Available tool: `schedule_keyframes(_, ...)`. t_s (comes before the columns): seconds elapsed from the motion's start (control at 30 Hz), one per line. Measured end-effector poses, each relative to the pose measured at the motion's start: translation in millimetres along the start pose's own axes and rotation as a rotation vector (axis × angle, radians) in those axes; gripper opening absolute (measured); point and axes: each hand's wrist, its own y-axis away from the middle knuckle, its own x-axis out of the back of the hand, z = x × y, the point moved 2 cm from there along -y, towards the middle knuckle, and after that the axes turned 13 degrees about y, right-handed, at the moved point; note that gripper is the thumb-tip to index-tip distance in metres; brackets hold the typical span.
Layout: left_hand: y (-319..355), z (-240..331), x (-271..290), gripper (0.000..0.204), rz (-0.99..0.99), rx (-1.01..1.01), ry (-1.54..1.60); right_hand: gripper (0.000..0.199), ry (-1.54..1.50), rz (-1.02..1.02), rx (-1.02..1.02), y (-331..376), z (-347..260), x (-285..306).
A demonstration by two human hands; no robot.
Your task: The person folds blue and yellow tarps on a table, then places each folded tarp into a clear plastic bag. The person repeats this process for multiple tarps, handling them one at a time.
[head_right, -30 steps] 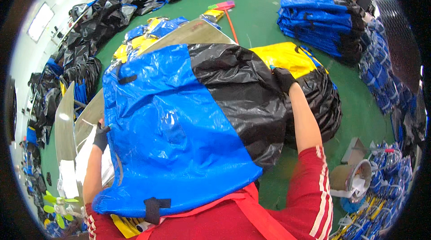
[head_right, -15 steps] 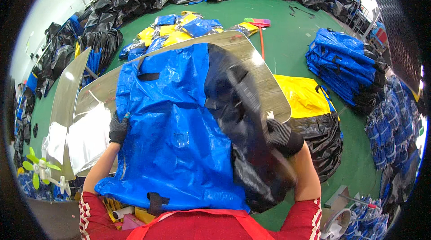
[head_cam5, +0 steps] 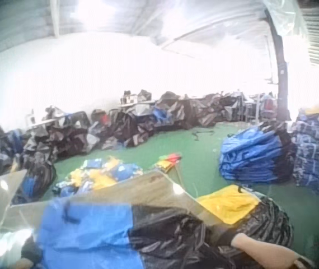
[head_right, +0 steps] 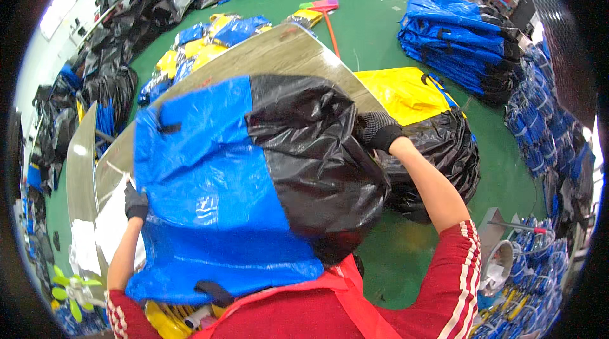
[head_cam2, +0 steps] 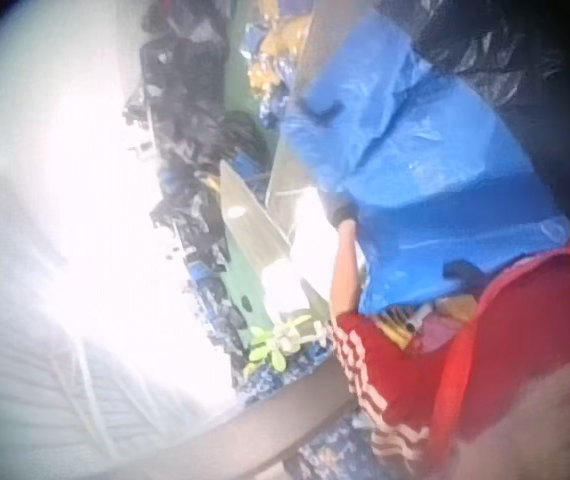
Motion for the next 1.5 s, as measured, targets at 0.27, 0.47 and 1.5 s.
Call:
schedule_keyframes(0.27, 86, 270, 8, 0.079, -0.377, -0.776, 0.468, 0.024, -0.721, -0.232, -0.135, -99, -43, 41)
schedule_keyframes(0.47, 109, 334, -60, 0.058, -0.299, -0.725, 0.616, 0.034, -0.755, -0.061, 0.635, -43, -141, 54)
schedule_keyframes(1.5, 103, 239, -73, 0.057, -0.091, -1.104, 1.031, 0.042, -0.267, -0.173, 0.328, -89, -206, 58)
